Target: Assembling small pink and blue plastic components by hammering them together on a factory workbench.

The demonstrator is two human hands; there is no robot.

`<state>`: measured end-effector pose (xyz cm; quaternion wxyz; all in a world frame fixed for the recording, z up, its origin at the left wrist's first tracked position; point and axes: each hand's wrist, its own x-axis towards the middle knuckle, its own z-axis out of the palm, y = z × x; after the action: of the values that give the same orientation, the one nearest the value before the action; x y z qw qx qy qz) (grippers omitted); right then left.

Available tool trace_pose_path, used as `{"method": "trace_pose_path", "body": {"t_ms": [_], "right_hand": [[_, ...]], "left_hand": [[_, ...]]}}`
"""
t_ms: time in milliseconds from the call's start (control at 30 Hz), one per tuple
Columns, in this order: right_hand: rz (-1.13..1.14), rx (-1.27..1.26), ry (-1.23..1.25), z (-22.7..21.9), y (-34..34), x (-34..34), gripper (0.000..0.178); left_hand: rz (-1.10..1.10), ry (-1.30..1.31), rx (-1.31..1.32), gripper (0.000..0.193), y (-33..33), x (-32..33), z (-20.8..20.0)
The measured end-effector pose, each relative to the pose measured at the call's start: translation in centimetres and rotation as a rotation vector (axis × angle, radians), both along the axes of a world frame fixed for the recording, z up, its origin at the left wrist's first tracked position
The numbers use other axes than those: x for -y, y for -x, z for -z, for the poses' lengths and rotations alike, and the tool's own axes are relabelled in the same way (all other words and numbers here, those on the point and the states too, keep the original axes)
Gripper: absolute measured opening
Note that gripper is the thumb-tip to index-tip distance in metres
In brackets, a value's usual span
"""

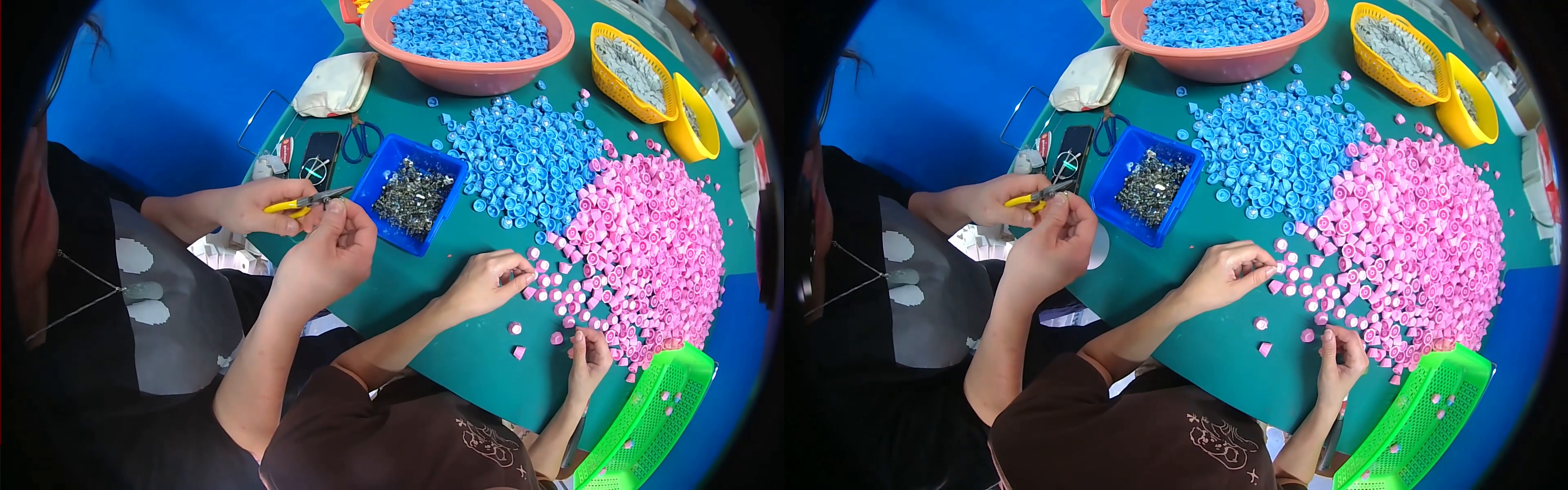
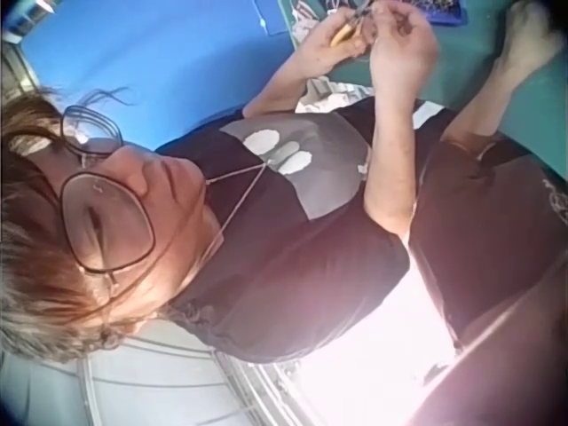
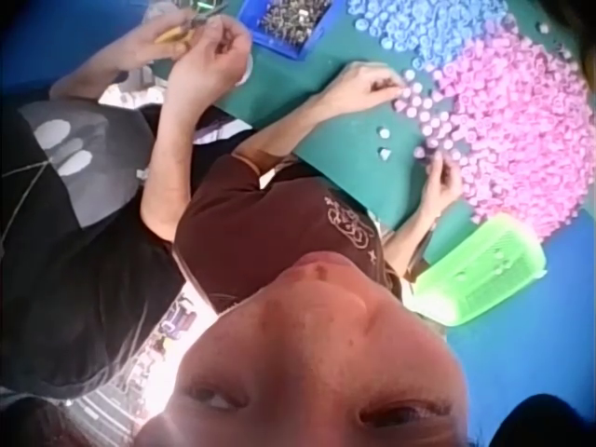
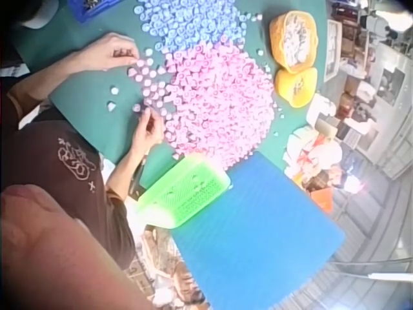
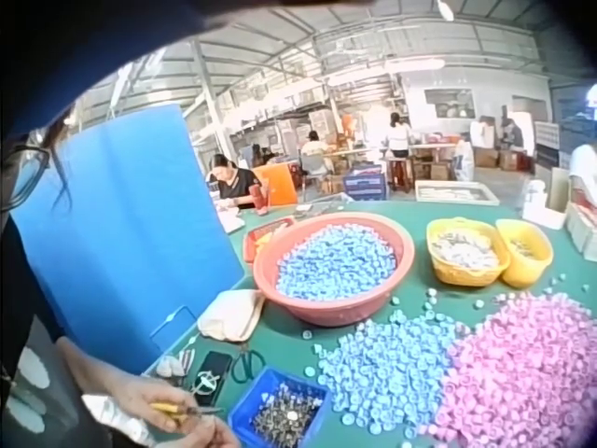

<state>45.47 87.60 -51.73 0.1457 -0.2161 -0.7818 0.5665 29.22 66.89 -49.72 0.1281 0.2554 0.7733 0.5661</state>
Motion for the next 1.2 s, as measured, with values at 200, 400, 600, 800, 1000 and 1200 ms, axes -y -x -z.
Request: {"method": "trace_pose_path", "body": {"t_ms": [200, 400, 600, 800, 1000, 1200], "right_hand": [[0.0, -0.007, -0.001, 0.07, -0.03, -0.05, 0.011], [-0.001, -0.009, 0.0, 0.08, -0.02, 0.0, 0.011], [-0.003, -0.019, -0.001, 0.21, -0.1, -0.08, 0.011], [-0.01, -0.017, -0.01, 0.32, -0.13, -0.17, 0.011], [-0.006, -0.02, -0.012, 0.29, -0.09, -0.12, 0.011], [0.001, -0.016, -0.003, 0.12, -0.02, 0.01, 0.012]], "left_hand": [[-0.002, -0.009, 0.008, 0.013, -0.03, -0.06, -0.04], [-0.003, -0.009, 0.015, 0.013, -0.04, -0.04, 0.03], [-0.001, -0.012, 0.001, 0.013, -0.06, -0.08, -0.06], [-0.001, -0.012, 0.002, 0.013, -0.05, -0.04, 0.02], [0.0, -0.003, 0.012, 0.013, -0.07, -0.08, -0.07], [-0.003, -0.007, -0.002, 0.013, -0.11, -0.1, 0.1]]}}
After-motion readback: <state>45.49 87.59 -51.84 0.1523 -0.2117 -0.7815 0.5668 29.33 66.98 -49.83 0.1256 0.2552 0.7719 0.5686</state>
